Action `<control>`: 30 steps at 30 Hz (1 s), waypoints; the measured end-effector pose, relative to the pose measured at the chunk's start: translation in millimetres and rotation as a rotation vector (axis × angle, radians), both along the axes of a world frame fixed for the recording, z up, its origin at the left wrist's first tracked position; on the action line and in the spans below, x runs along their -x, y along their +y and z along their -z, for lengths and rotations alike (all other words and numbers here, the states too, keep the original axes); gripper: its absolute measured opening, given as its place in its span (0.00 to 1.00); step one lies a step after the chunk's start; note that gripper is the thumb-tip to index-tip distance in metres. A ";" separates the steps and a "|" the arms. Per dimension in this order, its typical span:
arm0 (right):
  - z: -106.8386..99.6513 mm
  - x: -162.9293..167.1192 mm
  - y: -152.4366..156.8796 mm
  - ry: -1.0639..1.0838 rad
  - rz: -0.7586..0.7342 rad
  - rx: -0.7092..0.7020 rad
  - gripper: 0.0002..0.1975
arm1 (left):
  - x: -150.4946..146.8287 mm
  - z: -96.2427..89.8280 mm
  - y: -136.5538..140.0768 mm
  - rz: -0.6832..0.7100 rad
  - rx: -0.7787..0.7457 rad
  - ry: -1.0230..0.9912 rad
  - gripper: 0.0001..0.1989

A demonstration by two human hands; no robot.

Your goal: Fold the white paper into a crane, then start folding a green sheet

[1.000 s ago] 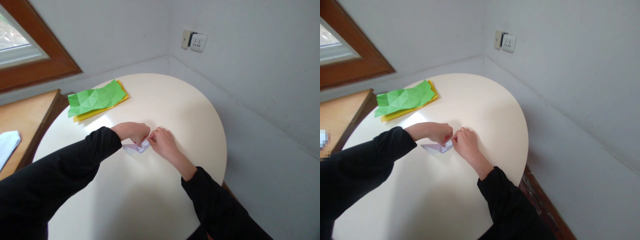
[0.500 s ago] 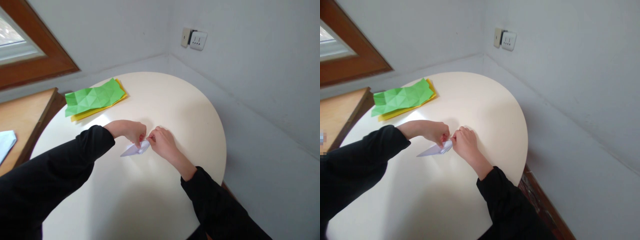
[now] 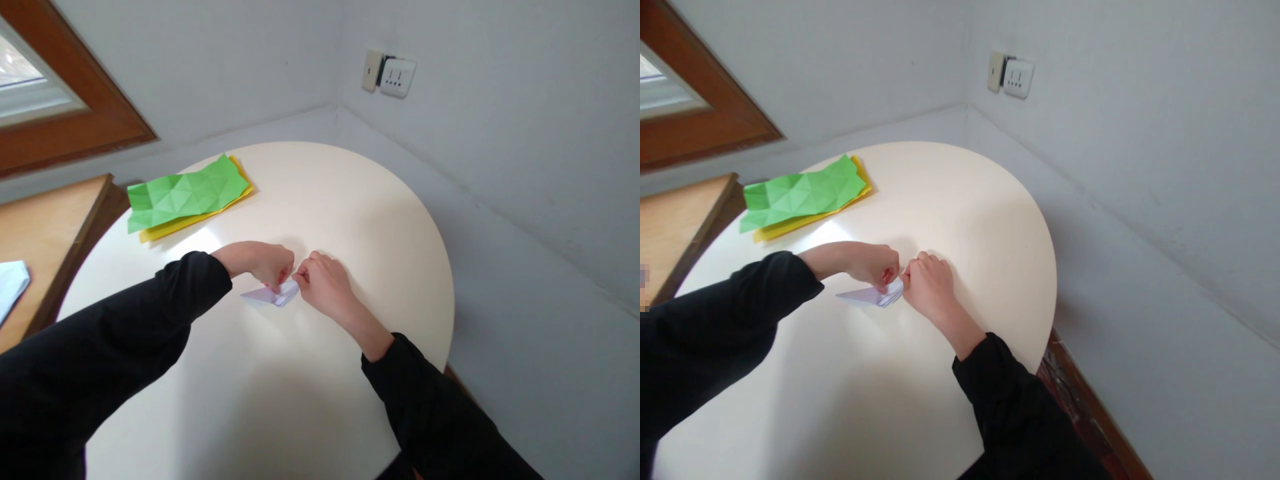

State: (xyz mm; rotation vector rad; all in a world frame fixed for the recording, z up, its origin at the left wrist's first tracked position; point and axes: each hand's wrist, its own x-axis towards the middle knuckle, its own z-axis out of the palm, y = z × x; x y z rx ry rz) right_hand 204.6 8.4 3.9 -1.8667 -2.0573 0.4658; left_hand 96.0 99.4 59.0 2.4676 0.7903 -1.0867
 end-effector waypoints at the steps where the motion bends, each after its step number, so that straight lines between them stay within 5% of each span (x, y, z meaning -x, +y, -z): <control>1: -0.5 0.2 0.1 -0.003 0.000 -0.001 0.09 | 0.0 0.2 -0.1 0.004 0.001 -0.004 0.04; 15: 1.3 -0.1 1.4 -0.033 0.012 0.014 0.08 | 15.2 13.8 4.5 -0.041 0.008 -0.127 0.06; 30: 9.8 -3.8 5.2 0.071 0.010 -0.091 0.06 | 15.5 6.3 -1.6 -0.115 -0.038 -0.054 0.09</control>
